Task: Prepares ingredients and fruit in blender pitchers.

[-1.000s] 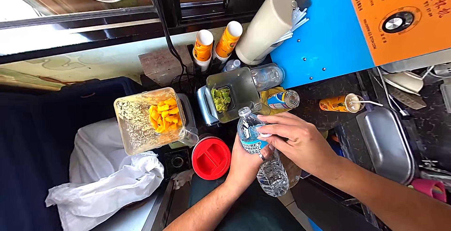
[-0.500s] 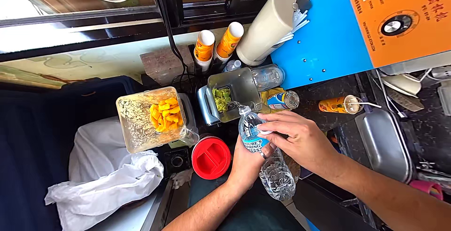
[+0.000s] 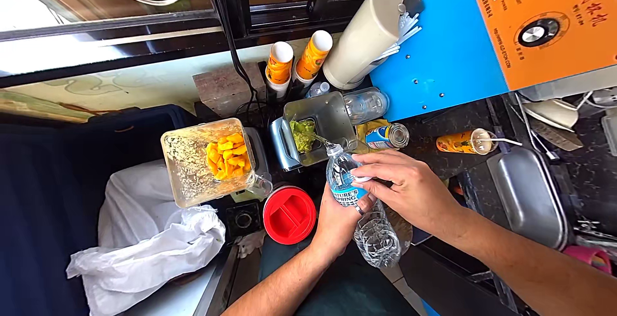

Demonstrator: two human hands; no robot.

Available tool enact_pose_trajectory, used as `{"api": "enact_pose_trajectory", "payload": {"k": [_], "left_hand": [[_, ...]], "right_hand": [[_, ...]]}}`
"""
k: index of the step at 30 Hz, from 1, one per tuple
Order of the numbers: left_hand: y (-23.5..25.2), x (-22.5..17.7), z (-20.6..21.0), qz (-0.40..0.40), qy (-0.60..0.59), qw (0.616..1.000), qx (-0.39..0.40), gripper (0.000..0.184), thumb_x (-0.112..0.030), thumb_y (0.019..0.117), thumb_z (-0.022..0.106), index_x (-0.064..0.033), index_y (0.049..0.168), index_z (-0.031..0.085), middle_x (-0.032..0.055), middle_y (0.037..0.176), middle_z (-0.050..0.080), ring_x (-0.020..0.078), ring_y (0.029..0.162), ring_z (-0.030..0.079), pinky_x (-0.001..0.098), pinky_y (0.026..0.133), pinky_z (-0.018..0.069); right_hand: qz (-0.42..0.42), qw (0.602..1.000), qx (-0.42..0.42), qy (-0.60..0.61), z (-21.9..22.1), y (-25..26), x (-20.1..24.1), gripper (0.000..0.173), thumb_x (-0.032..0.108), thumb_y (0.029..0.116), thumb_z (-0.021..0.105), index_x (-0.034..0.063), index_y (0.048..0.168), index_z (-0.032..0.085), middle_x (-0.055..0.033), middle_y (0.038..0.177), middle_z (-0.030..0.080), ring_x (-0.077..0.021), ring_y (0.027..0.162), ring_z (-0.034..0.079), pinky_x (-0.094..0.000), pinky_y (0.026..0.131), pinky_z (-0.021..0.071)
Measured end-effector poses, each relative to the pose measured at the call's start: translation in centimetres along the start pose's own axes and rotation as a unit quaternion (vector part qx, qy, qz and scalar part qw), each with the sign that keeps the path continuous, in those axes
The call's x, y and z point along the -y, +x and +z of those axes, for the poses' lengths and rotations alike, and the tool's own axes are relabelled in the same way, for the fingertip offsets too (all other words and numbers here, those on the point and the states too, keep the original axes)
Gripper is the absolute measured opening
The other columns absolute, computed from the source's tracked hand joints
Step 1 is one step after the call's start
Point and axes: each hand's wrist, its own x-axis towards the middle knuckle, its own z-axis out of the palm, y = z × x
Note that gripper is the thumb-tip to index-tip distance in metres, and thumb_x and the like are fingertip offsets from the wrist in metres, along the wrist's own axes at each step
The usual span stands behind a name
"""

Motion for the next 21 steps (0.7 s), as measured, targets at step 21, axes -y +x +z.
{"api": "enact_pose_trajectory", "payload": {"k": [21], "left_hand": [[10.8, 11.4, 13.5, 0.285, 0.438, 0.815, 0.25, 0.083, -0.033, 0.067, 0.094, -0.0029, 0.135, 0.058, 0.0157, 0.125, 0.067, 0.0264, 0.119, 0.065, 0.0453, 0.104, 0.0545]], "right_hand": [[0.257, 0.955, -0.056, 0.134, -13.5, -13.7, -12.3, 0.029, 0.027, 0.102, 0.063, 0.0157, 0.127, 0.071, -0.0036, 0.107, 0.066, -0.0105, 0.081, 0.069, -0.0284, 0.073, 0.0627]]}}
